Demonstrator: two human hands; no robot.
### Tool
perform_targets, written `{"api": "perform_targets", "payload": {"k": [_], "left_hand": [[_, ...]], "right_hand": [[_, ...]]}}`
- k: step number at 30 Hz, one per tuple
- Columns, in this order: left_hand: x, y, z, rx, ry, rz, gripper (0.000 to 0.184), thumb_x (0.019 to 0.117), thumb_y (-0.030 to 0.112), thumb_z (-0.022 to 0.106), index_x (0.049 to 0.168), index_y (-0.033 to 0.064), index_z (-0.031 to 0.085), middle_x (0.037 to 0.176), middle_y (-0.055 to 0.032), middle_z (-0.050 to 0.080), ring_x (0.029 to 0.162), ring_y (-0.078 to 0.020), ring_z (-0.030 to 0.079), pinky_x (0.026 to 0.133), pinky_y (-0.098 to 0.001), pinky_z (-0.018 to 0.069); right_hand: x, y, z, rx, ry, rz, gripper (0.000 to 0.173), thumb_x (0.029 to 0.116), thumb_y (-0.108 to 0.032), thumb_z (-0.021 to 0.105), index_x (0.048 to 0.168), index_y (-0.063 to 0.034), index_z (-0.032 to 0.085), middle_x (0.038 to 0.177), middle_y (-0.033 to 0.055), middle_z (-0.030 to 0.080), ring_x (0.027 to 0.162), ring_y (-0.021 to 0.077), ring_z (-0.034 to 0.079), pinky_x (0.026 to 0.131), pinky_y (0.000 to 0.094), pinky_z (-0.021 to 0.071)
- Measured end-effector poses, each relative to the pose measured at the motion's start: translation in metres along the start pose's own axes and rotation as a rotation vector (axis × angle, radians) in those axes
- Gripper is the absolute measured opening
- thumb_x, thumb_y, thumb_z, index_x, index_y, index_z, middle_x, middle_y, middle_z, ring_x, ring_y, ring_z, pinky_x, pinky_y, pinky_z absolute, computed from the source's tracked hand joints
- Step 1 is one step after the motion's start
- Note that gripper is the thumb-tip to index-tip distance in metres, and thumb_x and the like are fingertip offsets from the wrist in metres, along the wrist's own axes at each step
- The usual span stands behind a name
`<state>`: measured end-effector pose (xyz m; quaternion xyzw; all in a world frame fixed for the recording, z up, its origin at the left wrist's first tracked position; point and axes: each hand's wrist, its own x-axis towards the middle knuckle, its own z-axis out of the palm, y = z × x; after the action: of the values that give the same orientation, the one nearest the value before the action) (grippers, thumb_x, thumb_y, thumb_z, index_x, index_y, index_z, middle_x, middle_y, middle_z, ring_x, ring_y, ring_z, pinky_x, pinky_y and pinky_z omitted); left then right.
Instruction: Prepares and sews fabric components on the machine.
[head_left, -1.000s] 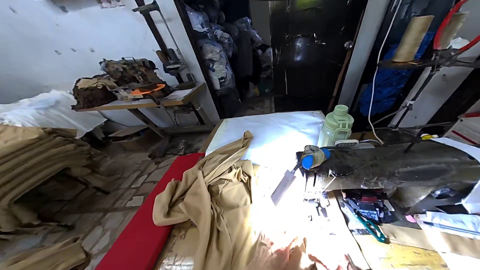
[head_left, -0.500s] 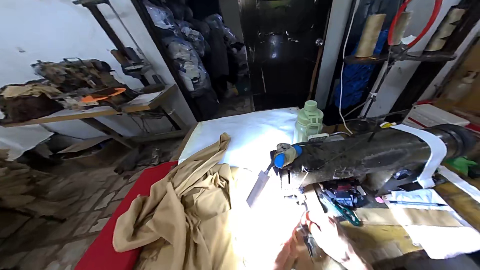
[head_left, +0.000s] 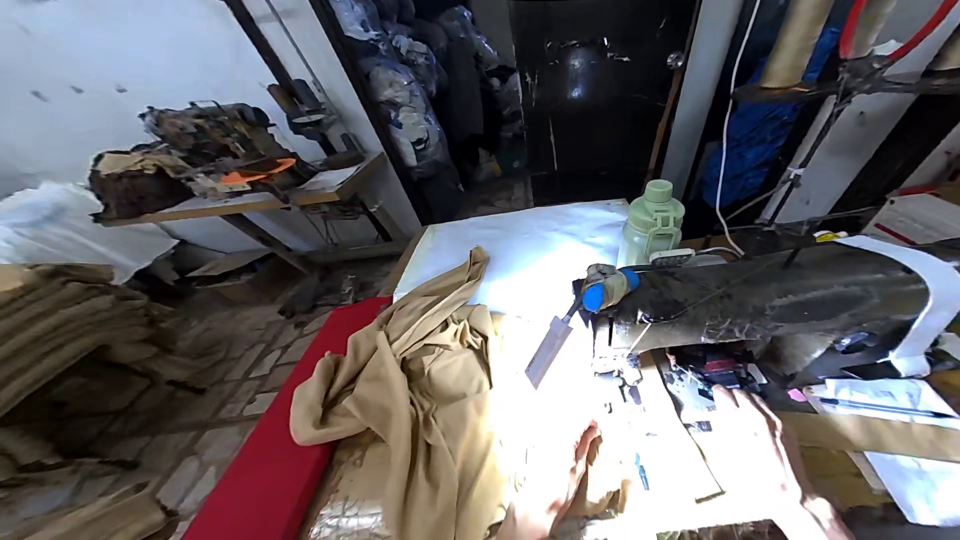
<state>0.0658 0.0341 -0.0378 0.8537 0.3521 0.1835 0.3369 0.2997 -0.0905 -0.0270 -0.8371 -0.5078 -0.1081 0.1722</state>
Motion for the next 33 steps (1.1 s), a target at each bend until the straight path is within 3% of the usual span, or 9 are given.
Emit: {"api": "perform_targets", "payload": {"k": [3,9,12,14,17,19,24,29,33], "left_hand": [[0.002,-0.005,0.001,-0.027,0.002,0.010,0.034,0.1058,0.027,0.051,0.113,0.0037,0.075,0.107,-0.0125,0.075,0.101,-0.0223,0.072,0.094,-0.0420,0.0541],[0.002,0.004,-0.002,-0.046,0.022,0.052,0.033,0.1057,0.023,0.049,0.113,0.0006,0.073,0.104,-0.0141,0.074,0.099,-0.0204,0.071,0.091,-0.0373,0.0548],[0.002,0.006,0.000,-0.026,0.053,0.069,0.032,0.1049,0.022,0.050,0.110,0.0012,0.073,0.101,-0.0134,0.074,0.095,-0.0195,0.071,0.088,-0.0358,0.0555],[0.002,0.007,0.000,-0.046,0.041,0.068,0.031,0.1042,0.020,0.051,0.111,-0.0004,0.072,0.101,-0.0139,0.074,0.095,-0.0192,0.071,0.088,-0.0346,0.0551],[0.002,0.006,0.002,-0.091,0.056,0.098,0.029,0.1031,0.018,0.052,0.108,-0.0014,0.072,0.097,-0.0132,0.073,0.090,-0.0161,0.070,0.084,-0.0301,0.0554],[0.002,0.005,0.003,-0.103,0.074,0.129,0.027,0.1027,0.017,0.052,0.104,-0.0011,0.072,0.091,-0.0118,0.072,0.084,-0.0137,0.069,0.079,-0.0272,0.0553],[0.012,0.007,-0.004,-0.109,0.041,0.050,0.027,0.1017,0.020,0.055,0.102,-0.0005,0.073,0.087,-0.0102,0.072,0.079,-0.0117,0.068,0.076,-0.0262,0.0547],[0.047,-0.002,-0.015,0.113,0.021,-0.125,0.036,0.1020,0.036,0.054,0.106,0.0079,0.076,0.102,-0.0091,0.073,0.098,-0.0179,0.068,0.091,-0.0358,0.0532],[0.058,-0.001,-0.013,0.151,0.021,-0.129,0.038,0.1036,0.035,0.050,0.106,0.0075,0.076,0.110,-0.0123,0.073,0.105,-0.0207,0.068,0.096,-0.0360,0.0521]], "right_hand": [[0.003,0.012,-0.003,0.012,0.077,0.010,0.020,0.0910,-0.004,0.061,0.103,0.0091,0.070,0.100,0.0302,0.068,0.100,0.0495,0.067,0.085,0.0607,0.0545],[-0.001,0.000,-0.029,0.214,0.091,0.233,0.037,0.1063,-0.016,0.042,0.113,0.0086,0.069,0.099,0.0317,0.069,0.098,0.0500,0.067,0.091,0.0666,0.0481],[-0.009,-0.004,-0.026,0.221,0.076,0.021,0.031,0.0969,-0.024,0.056,0.108,-0.0010,0.072,0.088,0.0190,0.073,0.077,0.0378,0.073,0.067,0.0575,0.0577],[-0.014,-0.020,-0.022,0.269,0.006,-0.049,0.026,0.0895,-0.022,0.068,0.107,-0.0035,0.074,0.091,0.0166,0.073,0.078,0.0363,0.073,0.068,0.0570,0.0584],[-0.020,-0.052,-0.019,0.375,0.064,-0.031,0.027,0.0839,-0.022,0.066,0.097,0.0007,0.074,0.079,0.0152,0.072,0.069,0.0331,0.072,0.060,0.0528,0.0566],[-0.019,-0.070,-0.019,0.437,0.063,0.006,0.031,0.0864,-0.023,0.063,0.099,0.0028,0.075,0.080,0.0163,0.073,0.072,0.0334,0.072,0.064,0.0527,0.0572],[-0.002,-0.089,-0.027,0.473,-0.246,0.154,0.038,0.0954,-0.031,0.064,0.107,0.0028,0.075,0.098,0.0222,0.075,0.094,0.0391,0.072,0.090,0.0545,0.0520],[0.006,-0.057,0.006,0.306,0.004,0.066,0.026,0.0929,-0.028,0.065,0.101,-0.0079,0.078,0.090,0.0120,0.076,0.074,0.0307,0.074,0.062,0.0533,0.0582],[0.008,-0.035,0.032,0.303,0.064,0.148,0.033,0.0919,-0.033,0.067,0.104,-0.0035,0.075,0.096,0.0165,0.075,0.080,0.0337,0.073,0.066,0.0553,0.0579]]}}
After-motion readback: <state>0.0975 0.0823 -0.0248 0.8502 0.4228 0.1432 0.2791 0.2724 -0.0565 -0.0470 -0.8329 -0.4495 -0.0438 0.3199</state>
